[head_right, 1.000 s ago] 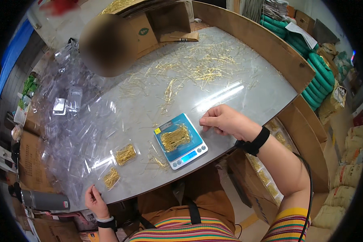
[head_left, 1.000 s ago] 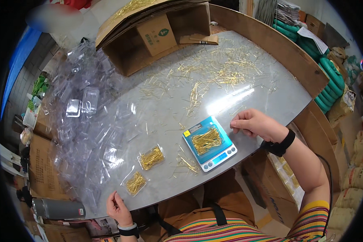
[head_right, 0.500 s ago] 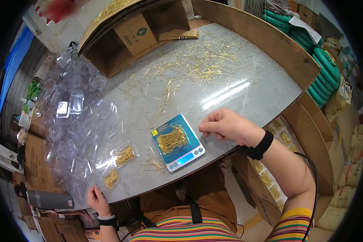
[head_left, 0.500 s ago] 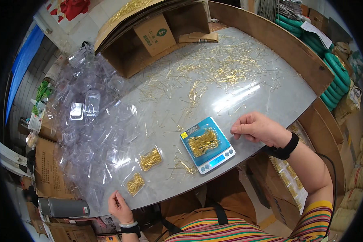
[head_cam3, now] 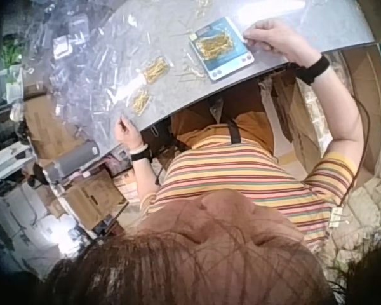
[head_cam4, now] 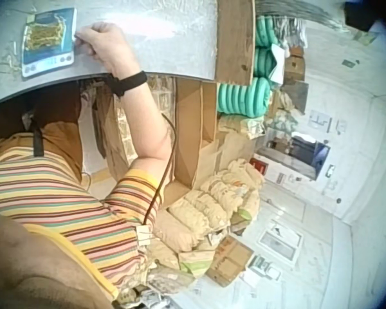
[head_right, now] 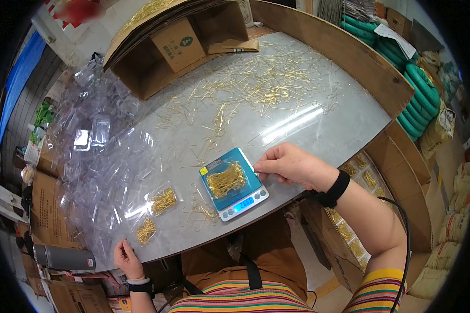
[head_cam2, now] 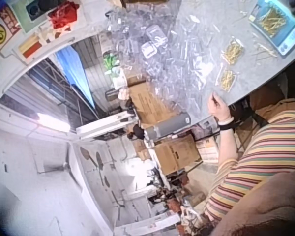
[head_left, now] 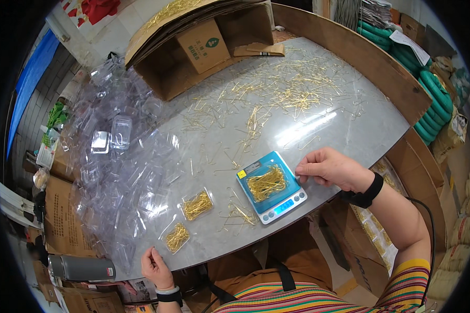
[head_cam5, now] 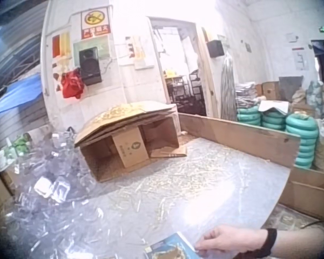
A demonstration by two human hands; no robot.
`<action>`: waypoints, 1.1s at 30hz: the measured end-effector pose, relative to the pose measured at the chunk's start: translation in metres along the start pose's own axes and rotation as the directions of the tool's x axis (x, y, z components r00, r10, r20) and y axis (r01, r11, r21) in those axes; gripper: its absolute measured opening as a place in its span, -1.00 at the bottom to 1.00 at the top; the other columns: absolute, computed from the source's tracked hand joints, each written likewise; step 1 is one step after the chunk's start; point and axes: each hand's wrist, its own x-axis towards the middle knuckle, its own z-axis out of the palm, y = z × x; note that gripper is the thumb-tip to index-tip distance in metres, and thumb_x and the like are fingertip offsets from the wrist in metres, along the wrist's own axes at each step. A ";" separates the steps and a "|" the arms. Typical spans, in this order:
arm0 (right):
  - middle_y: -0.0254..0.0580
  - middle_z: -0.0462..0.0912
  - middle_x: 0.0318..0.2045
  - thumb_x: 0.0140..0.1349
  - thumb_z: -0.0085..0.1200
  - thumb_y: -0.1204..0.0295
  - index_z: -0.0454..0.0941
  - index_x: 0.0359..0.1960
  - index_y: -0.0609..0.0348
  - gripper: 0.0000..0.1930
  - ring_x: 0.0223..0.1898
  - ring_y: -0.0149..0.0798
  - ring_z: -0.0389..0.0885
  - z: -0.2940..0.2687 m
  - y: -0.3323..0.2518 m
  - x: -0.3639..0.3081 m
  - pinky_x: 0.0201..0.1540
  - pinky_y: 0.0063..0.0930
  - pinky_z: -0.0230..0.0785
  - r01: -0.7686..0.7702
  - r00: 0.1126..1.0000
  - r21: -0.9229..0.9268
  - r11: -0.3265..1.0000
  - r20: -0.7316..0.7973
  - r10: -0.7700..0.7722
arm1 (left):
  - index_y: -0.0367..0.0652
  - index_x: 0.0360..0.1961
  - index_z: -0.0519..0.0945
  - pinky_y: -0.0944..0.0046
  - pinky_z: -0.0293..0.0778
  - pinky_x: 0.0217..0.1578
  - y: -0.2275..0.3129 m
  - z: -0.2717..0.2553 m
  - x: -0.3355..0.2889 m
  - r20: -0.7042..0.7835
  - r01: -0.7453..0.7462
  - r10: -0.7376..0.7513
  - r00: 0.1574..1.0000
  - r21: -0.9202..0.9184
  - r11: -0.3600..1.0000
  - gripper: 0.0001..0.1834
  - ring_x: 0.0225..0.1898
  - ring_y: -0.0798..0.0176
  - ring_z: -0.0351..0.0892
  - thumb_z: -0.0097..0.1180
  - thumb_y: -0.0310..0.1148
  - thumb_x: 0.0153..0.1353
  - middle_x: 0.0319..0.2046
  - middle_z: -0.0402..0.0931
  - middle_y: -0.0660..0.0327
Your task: Sorting, weighing, and bagging small gold-colored metal pins or components on a workbench.
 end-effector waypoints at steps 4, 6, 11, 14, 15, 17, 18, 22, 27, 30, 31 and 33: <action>-0.28 0.70 -0.41 0.35 0.23 0.32 0.69 -0.24 0.28 -0.78 -0.58 -0.56 0.38 0.009 -0.007 0.003 -0.58 -0.66 0.14 0.020 1.000 -0.035 0.999 -0.011 -0.020 | -0.35 -0.14 0.66 0.38 0.30 -0.49 0.001 0.000 0.000 0.003 -0.019 0.019 1.000 0.002 1.000 -0.82 -0.49 0.42 0.40 0.13 -0.43 0.43 -0.43 0.57 0.20; -0.25 0.70 -0.42 0.34 0.24 0.34 0.69 -0.26 0.30 -0.78 -0.58 -0.55 0.40 0.015 -0.011 0.007 -0.59 -0.65 0.16 0.025 1.000 -0.060 0.998 -0.018 -0.026 | -0.35 -0.14 0.66 0.38 0.29 -0.49 0.002 -0.001 0.000 -0.003 -0.030 0.030 1.000 0.007 1.000 -0.82 -0.49 0.43 0.39 0.13 -0.43 0.43 -0.42 0.57 0.20; -0.21 0.70 -0.44 0.30 0.25 0.40 0.69 -0.28 0.34 -0.81 -0.59 -0.53 0.42 0.023 -0.015 0.020 -0.59 -0.64 0.20 0.010 1.000 -0.070 0.997 -0.025 -0.012 | -0.36 -0.15 0.66 0.40 0.25 -0.51 0.003 -0.002 0.000 0.002 -0.003 0.003 1.000 0.005 1.000 -0.82 -0.50 0.45 0.35 0.12 -0.43 0.43 -0.42 0.56 0.22; -0.22 0.69 -0.45 0.30 0.23 0.43 0.68 -0.27 0.35 -0.83 -0.60 -0.53 0.41 0.025 -0.013 0.021 -0.57 -0.63 0.22 -0.001 0.999 -0.037 0.999 -0.036 -0.001 | -0.35 -0.14 0.66 0.41 0.26 -0.50 0.001 -0.001 0.000 -0.003 -0.026 0.026 1.000 -0.010 1.000 -0.82 -0.49 0.46 0.35 0.12 -0.42 0.44 -0.43 0.55 0.23; -0.23 0.69 -0.44 0.31 0.23 0.43 0.67 -0.26 0.34 -0.83 -0.59 -0.53 0.41 0.024 -0.012 0.018 -0.56 -0.64 0.22 0.035 0.999 -0.030 0.999 -0.033 -0.036 | -0.35 -0.13 0.65 0.42 0.27 -0.49 0.000 -0.001 -0.001 -0.005 -0.020 0.020 1.000 -0.033 0.999 -0.82 -0.49 0.46 0.35 0.12 -0.42 0.44 -0.43 0.55 0.24; -0.26 0.68 -0.44 0.33 0.21 0.43 0.66 -0.24 0.33 -0.83 -0.57 -0.54 0.41 0.021 -0.010 0.007 -0.54 -0.65 0.22 0.034 0.997 -0.007 0.999 -0.066 -0.034 | -0.35 -0.12 0.65 0.43 0.28 -0.48 -0.004 -0.001 -0.002 0.012 0.033 -0.032 0.999 -0.097 0.995 -0.81 -0.48 0.47 0.35 0.12 -0.42 0.44 -0.42 0.54 0.27; -0.28 0.68 -0.42 0.34 0.20 0.43 0.66 -0.22 0.33 -0.83 -0.56 -0.55 0.40 0.017 -0.008 -0.001 -0.53 -0.65 0.22 0.062 0.995 -0.006 0.998 -0.077 -0.063 | -0.36 -0.11 0.65 0.43 0.29 -0.47 -0.006 -0.001 -0.003 0.002 0.029 -0.029 1.000 -0.084 0.996 -0.81 -0.48 0.47 0.36 0.12 -0.41 0.44 -0.42 0.54 0.27; -0.35 0.65 -0.37 0.40 0.15 0.42 0.63 -0.15 0.29 -0.84 -0.53 -0.58 0.36 -0.009 0.014 -0.055 -0.52 -0.66 0.20 0.092 0.978 0.049 0.994 -0.192 -0.081 | -0.38 -0.05 0.64 0.39 0.37 -0.37 -0.018 -0.001 -0.007 0.017 0.092 -0.090 0.996 -0.128 0.988 -0.78 -0.42 0.44 0.40 0.09 -0.41 0.47 -0.40 0.54 0.26; -0.43 0.65 -0.35 0.45 0.13 0.36 0.61 -0.14 0.13 -0.88 -0.54 -0.64 0.29 -0.048 0.093 -0.160 -0.53 -0.72 0.11 0.143 0.890 0.218 0.966 -0.454 -0.029 | -0.40 -0.12 0.66 0.26 0.47 -0.28 -0.019 0.000 0.004 0.033 0.076 -0.075 0.997 -0.027 0.997 -0.72 -0.35 0.20 0.52 0.15 -0.31 0.45 -0.36 0.61 0.09; -0.44 0.66 -0.36 0.44 0.13 0.36 0.60 -0.16 0.11 -0.89 -0.54 -0.64 0.29 -0.067 0.160 -0.238 -0.54 -0.73 0.09 0.123 0.789 0.280 0.952 -0.609 0.078 | -0.41 -0.20 0.69 0.12 0.56 -0.28 -0.005 -0.001 0.005 -0.042 -0.072 0.076 0.996 0.086 0.994 -0.70 -0.35 -0.05 0.65 0.21 -0.29 0.40 -0.36 0.68 -0.10; -0.45 0.67 -0.36 0.44 0.14 0.36 0.58 -0.16 0.09 -0.90 -0.55 -0.64 0.28 -0.073 0.183 -0.263 -0.55 -0.72 0.09 0.086 0.736 0.310 0.947 -0.660 0.149 | -0.40 -0.20 0.69 0.12 0.57 -0.28 0.001 -0.002 0.007 -0.032 -0.098 0.103 0.994 0.113 0.989 -0.71 -0.36 -0.05 0.65 0.21 -0.29 0.40 -0.35 0.69 -0.09; -0.44 0.66 -0.38 0.43 0.15 0.36 0.57 -0.16 0.08 -0.90 -0.57 -0.62 0.29 -0.077 0.232 -0.308 -0.57 -0.70 0.09 0.002 0.588 0.371 0.929 -0.752 0.299 | -0.35 -0.21 0.70 0.12 0.57 -0.27 0.011 -0.001 0.011 -0.018 -0.129 0.133 0.991 0.140 0.982 -0.72 -0.35 -0.04 0.66 0.21 -0.29 0.41 -0.35 0.69 -0.06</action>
